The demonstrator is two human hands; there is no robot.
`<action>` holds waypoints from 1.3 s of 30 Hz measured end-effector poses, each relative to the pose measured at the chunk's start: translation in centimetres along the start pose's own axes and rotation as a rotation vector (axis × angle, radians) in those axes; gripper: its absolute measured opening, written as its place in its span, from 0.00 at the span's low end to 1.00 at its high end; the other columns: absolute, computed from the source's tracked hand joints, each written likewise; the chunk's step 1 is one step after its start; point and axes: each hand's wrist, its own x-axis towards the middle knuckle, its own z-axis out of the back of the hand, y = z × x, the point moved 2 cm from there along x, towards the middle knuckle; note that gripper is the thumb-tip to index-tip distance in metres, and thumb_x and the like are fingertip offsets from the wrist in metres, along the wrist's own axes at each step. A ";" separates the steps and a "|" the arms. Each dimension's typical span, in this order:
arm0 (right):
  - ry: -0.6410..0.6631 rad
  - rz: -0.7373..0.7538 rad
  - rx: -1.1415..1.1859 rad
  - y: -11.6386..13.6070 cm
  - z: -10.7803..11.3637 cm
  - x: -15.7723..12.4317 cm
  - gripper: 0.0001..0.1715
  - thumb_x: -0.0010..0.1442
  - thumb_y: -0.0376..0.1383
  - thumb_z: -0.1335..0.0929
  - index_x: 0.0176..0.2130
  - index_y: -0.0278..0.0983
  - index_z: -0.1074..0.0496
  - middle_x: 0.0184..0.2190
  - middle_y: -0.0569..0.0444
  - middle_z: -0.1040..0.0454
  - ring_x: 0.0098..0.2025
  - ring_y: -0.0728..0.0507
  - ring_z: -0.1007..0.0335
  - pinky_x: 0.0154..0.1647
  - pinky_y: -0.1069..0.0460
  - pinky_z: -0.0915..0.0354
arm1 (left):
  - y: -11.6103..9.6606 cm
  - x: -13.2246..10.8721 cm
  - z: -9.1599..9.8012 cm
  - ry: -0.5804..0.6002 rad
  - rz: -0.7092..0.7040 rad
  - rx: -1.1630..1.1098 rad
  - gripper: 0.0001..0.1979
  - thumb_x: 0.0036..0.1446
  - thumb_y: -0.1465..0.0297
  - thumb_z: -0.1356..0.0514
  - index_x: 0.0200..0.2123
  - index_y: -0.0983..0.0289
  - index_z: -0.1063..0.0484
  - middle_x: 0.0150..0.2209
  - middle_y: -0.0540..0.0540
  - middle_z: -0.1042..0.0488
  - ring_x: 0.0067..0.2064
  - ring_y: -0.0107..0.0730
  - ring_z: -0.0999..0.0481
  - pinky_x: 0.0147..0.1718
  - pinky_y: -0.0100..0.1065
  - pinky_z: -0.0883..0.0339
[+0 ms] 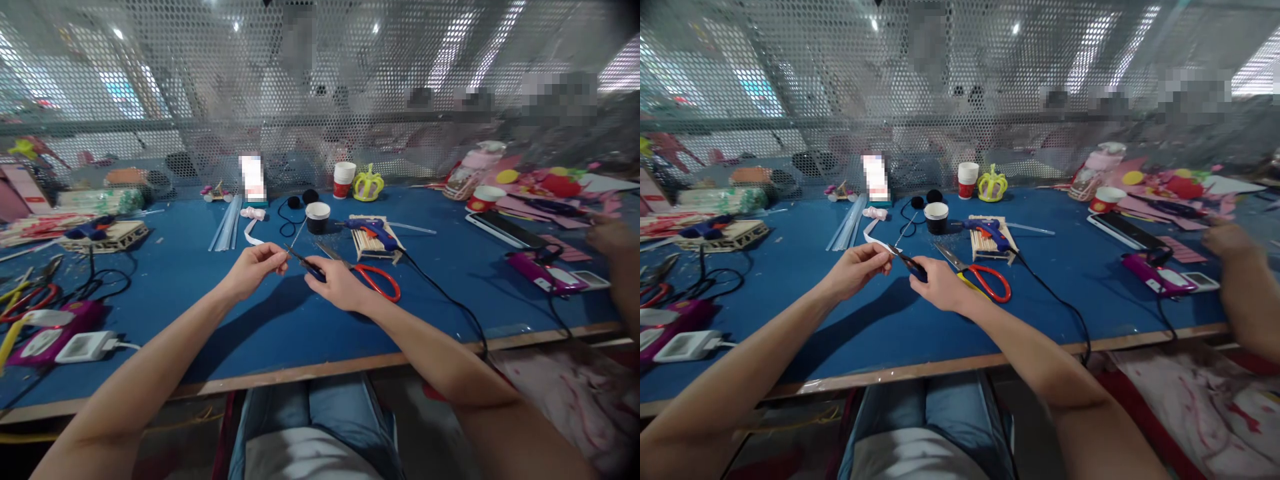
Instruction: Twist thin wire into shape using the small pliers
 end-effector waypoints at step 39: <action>-0.063 -0.130 -0.312 -0.4 -1.1 -0.1 0.21 0.54 0.32 0.37 0.48 0.29 0.37 0.40 0.42 0.31 0.41 0.41 0.34 0.43 0.46 0.38 | -0.8 -0.4 -0.3 -0.223 -0.407 0.994 0.06 0.52 0.70 0.45 0.28 0.63 0.28 0.29 0.56 0.25 0.33 0.34 0.28 0.36 0.35 0.36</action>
